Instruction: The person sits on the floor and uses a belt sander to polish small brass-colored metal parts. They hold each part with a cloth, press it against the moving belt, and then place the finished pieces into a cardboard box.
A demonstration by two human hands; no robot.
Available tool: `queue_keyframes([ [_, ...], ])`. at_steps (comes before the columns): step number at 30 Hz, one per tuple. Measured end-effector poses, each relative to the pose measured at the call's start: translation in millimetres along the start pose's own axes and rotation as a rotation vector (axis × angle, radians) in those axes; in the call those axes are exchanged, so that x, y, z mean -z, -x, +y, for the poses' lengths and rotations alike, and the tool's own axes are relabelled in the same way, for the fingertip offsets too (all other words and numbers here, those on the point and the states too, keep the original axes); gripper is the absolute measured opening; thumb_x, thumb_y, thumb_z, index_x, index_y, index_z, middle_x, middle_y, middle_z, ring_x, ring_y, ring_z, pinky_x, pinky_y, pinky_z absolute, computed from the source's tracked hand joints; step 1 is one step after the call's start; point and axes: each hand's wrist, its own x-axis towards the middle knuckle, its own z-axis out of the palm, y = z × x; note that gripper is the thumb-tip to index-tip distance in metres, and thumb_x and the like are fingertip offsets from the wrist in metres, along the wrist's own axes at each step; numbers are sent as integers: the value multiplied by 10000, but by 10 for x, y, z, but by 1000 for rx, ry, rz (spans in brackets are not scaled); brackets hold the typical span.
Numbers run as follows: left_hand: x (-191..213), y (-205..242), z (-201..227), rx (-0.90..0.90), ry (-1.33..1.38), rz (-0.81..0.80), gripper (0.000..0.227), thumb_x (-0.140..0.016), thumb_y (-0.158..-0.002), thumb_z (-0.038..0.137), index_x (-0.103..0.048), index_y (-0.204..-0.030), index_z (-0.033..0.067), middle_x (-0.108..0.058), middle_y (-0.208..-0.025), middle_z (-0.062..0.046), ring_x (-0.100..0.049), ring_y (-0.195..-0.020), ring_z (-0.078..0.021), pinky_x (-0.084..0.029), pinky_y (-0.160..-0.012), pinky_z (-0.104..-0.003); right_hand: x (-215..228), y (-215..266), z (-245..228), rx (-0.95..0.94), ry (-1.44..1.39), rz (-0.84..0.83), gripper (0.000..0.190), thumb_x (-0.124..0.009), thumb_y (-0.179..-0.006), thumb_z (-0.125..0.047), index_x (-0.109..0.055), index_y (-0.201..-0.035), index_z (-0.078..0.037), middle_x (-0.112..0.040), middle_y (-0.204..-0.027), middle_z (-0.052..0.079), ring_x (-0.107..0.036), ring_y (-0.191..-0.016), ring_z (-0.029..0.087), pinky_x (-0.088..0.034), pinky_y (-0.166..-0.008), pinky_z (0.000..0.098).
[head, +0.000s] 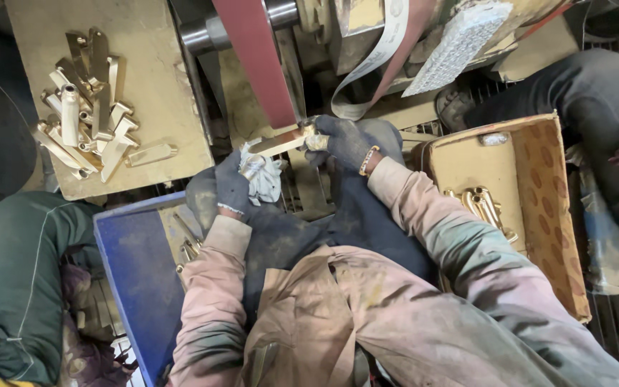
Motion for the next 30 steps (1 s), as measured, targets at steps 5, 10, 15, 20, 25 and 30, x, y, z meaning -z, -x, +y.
queue_keyframes([
  [5,47,-210,-319,8,54,60,354,-719,-920,-33,-682,-1272,-50,-734,-1093,-66,-665,-943,-116,-566,-839,-265,-20,-79,-36,9,48,49,240,-619,-1013,-59,-616,-1225,53,-720,-955,124,-720,-787,171,-640,-672,336],
  [10,96,-317,-591,2,40,105,318,-700,-913,-42,-691,-1231,-56,-734,-1063,-59,-677,-933,-118,-572,-827,-267,-94,-74,-111,-4,115,71,243,-618,-1002,-69,-631,-1222,35,-724,-939,99,-695,-730,151,-601,-630,315],
  [15,117,-376,-719,91,80,110,262,-685,-946,-22,-701,-1203,-71,-728,-1034,-63,-669,-910,-127,-564,-806,-273,-149,-97,-191,-61,-7,96,182,-637,-996,-78,-642,-1140,33,-733,-941,87,-676,-729,116,-599,-628,302],
  [20,115,-477,-938,169,216,155,304,-661,-932,-8,-684,-1232,-50,-728,-1048,-61,-673,-903,-130,-559,-804,-264,-123,-174,-249,-118,223,178,158,-636,-967,-113,-681,-1056,10,-759,-874,81,-678,-665,154,-573,-591,318],
  [25,193,-606,-1257,183,322,105,266,-645,-976,-14,-687,-1215,-126,-705,-1040,-111,-656,-895,-167,-541,-791,-291,-116,-332,-160,-178,37,217,136,-651,-930,-79,-684,-1024,13,-731,-844,106,-672,-680,186,-599,-583,355],
  [30,156,-654,-1134,183,353,124,378,-540,-898,-28,-668,-1246,-102,-742,-1091,-121,-717,-941,-185,-580,-846,-292,-132,-329,-94,-133,-42,234,123,-662,-929,-68,-676,-1016,18,-707,-858,109,-687,-719,173,-610,-612,354],
])
